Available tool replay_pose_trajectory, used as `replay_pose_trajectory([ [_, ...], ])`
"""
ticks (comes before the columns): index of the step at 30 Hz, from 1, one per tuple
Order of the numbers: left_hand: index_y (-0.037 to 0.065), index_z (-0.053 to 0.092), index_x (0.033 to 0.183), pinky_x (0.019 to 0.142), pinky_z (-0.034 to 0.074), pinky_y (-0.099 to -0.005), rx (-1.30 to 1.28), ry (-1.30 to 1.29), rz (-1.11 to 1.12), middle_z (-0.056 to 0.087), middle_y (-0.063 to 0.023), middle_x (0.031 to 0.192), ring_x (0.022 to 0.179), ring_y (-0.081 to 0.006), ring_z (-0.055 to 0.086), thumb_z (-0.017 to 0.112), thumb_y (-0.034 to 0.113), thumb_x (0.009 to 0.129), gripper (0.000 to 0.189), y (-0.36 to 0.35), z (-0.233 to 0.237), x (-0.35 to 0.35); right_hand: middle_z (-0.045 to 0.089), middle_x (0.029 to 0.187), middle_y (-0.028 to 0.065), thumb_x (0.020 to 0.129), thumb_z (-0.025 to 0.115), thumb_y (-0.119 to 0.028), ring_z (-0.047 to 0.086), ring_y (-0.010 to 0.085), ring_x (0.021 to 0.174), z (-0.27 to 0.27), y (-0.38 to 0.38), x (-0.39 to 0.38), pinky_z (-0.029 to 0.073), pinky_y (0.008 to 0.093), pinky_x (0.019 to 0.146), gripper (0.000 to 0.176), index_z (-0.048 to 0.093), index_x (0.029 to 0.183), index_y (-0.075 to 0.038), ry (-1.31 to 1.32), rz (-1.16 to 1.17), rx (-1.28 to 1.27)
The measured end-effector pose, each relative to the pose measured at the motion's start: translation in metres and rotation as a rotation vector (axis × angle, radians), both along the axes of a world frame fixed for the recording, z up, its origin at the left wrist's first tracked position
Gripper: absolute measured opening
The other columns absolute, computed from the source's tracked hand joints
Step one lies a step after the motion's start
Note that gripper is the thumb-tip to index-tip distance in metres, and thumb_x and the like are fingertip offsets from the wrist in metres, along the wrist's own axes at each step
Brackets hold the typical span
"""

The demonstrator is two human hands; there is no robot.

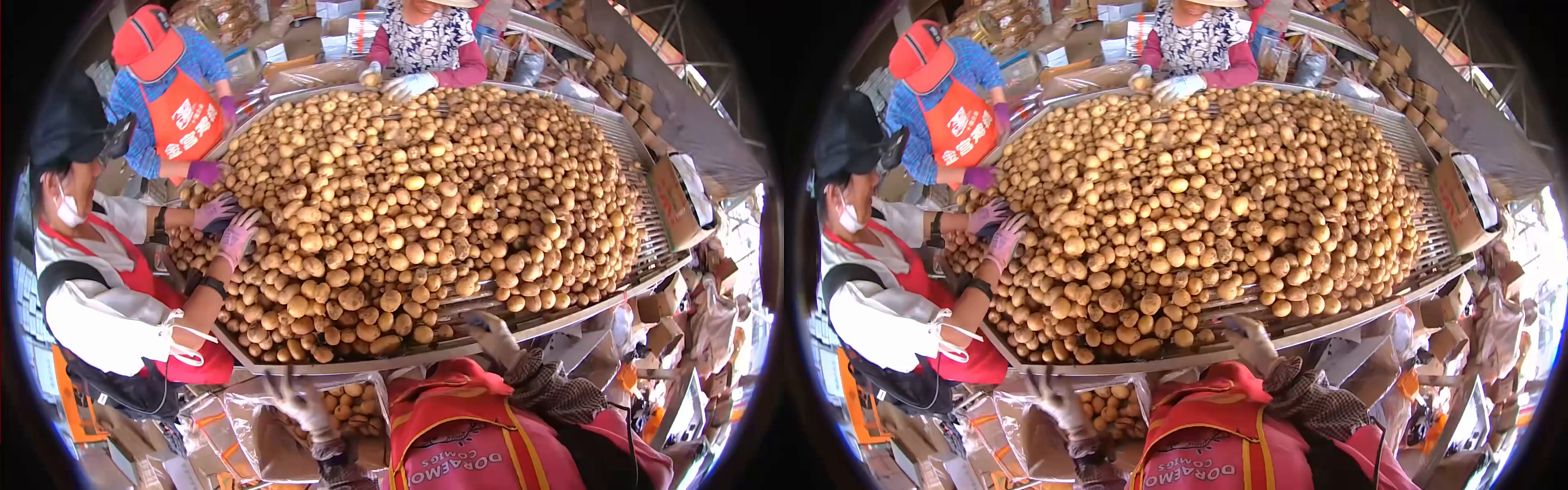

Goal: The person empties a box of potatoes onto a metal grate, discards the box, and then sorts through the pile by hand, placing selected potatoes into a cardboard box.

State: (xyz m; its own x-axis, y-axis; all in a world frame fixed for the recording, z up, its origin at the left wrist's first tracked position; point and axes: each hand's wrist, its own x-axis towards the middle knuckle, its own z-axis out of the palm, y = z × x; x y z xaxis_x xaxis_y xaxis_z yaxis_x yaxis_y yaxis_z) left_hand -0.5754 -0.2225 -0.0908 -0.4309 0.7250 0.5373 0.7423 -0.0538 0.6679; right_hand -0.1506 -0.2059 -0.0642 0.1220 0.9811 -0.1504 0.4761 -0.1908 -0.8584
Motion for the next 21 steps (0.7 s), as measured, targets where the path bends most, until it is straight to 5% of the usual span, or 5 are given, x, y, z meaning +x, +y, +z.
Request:
replay_pose_trajectory([
  [3, 0.015, 0.069, 0.115, 0.111, 0.039, -0.0536, -0.101, 0.096, -0.139, 0.054, -0.0184, 0.141, 0.131, -0.0412, 0.049, 0.069, 0.006, 0.083, 0.033, 0.045, 0.015, 0.066, 0.072, 0.118, 0.0106, 0.096, 0.065, -0.017, 0.069, 0.0205, 0.104, -0.021, 0.013, 0.049, 0.054, 0.0343, 0.092, 0.038, 0.062, 0.132, -0.003, 0.221, -0.324, -0.142],
  [6, 0.012, 0.07, 0.113, 0.109, 0.037, -0.0528, -0.145, 0.212, -0.067, 0.056, -0.016, 0.139, 0.13, -0.0368, 0.05, 0.07, 0.012, 0.085, 0.027, 0.078, 0.001, 0.075, 0.062, 0.135, 0.0057, 0.101, 0.058, -0.025, 0.062, 0.0205, 0.115, -0.003, 0.037, 0.055, 0.049, 0.0391, 0.101, 0.047, 0.051, 0.145, -0.011, 0.924, -0.477, -0.305],
  [9, 0.01, 0.069, 0.108, 0.103, 0.041, -0.0519, -0.256, 0.317, 0.033, 0.062, -0.0134, 0.129, 0.116, -0.0342, 0.059, 0.068, 0.019, 0.087, 0.023, 0.094, -0.039, 0.069, 0.057, 0.143, 0.0071, 0.102, 0.054, -0.032, 0.064, 0.0233, 0.11, -0.018, 0.057, 0.042, 0.051, 0.0389, 0.094, 0.051, 0.045, 0.149, -0.015, 1.142, -0.663, -0.175],
  [17, 0.006, 0.064, 0.112, 0.105, 0.041, -0.0527, -0.291, 0.385, 0.046, 0.062, -0.0129, 0.124, 0.116, -0.0354, 0.058, 0.066, 0.023, 0.086, 0.031, 0.101, -0.031, 0.08, 0.038, 0.16, 0.006, 0.098, 0.063, -0.045, 0.042, 0.0337, 0.14, -0.026, 0.134, 0.008, 0.031, 0.0488, 0.119, 0.07, 0.037, 0.156, -0.016, 1.282, -0.457, -0.189],
  [21, 0.006, 0.062, 0.115, 0.105, 0.041, -0.0524, -0.314, 0.399, 0.049, 0.062, -0.0127, 0.124, 0.117, -0.0354, 0.058, 0.065, 0.022, 0.085, 0.035, 0.102, -0.024, 0.083, 0.046, 0.153, 0.0076, 0.102, 0.057, -0.046, 0.059, 0.0269, 0.12, -0.018, 0.187, -0.03, 0.05, 0.0475, 0.103, 0.061, 0.042, 0.152, -0.015, 1.275, -0.464, -0.24],
])
